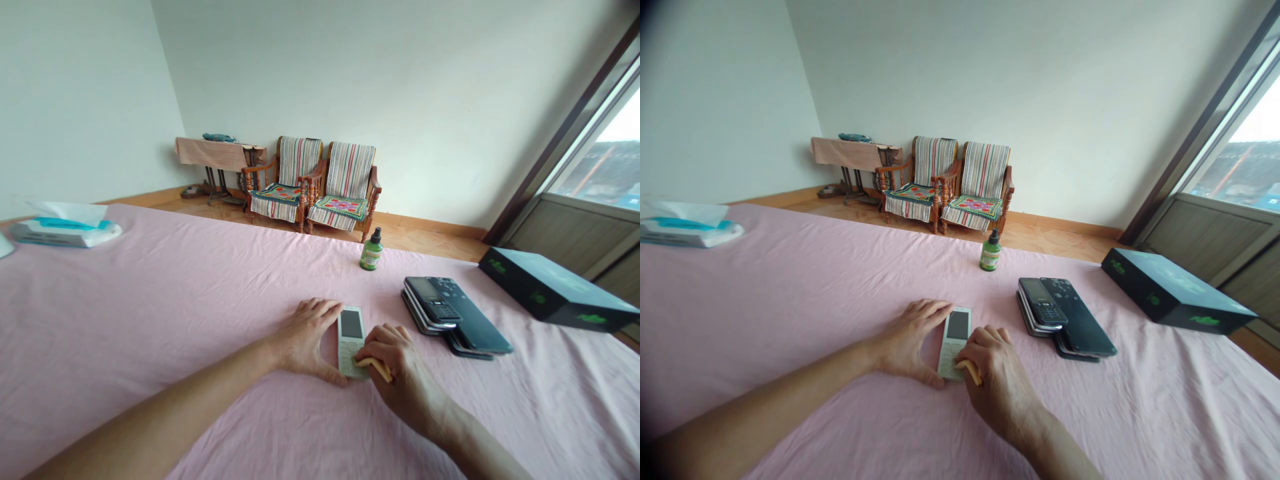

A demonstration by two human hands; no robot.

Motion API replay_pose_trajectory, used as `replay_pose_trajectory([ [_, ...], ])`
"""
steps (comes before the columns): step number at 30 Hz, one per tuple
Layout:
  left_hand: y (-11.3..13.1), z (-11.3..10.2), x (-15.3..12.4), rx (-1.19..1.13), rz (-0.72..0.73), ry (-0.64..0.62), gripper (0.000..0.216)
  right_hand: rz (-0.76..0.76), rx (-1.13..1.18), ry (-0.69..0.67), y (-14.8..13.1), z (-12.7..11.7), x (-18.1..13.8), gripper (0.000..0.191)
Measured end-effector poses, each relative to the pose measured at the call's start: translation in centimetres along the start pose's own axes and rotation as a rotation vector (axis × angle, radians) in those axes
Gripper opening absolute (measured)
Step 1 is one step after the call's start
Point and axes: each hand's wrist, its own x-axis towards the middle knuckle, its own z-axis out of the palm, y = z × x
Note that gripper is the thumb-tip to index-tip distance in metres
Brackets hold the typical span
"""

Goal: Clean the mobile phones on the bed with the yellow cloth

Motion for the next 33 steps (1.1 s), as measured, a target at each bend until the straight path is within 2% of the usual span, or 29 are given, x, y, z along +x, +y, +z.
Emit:
replay_pose_trajectory([
  [10,0.0,-0.1,0.0,-0.009,0.002,0.004,0.112,-0.028,-0.013,-0.018,-1.2,0.3,0.5,0.016],
  [18,-0.2,0.3,0.0,0.004,0.008,0.020,0.111,-0.043,-0.026,-0.008,-1.5,1.0,0.7,0.020],
  [22,-0.1,0.1,0.0,0.001,0.002,0.010,0.112,-0.061,0.054,-0.037,-0.6,0.2,0.7,0.017],
  [28,0.1,-0.4,0.0,0.023,0.001,-0.030,0.115,0.053,0.112,0.083,2.0,-1.4,0.1,0.017],
  [33,0.2,-0.4,-0.1,0.015,-0.006,-0.029,0.114,-0.012,0.054,0.012,2.2,-0.9,-0.1,0.016],
])
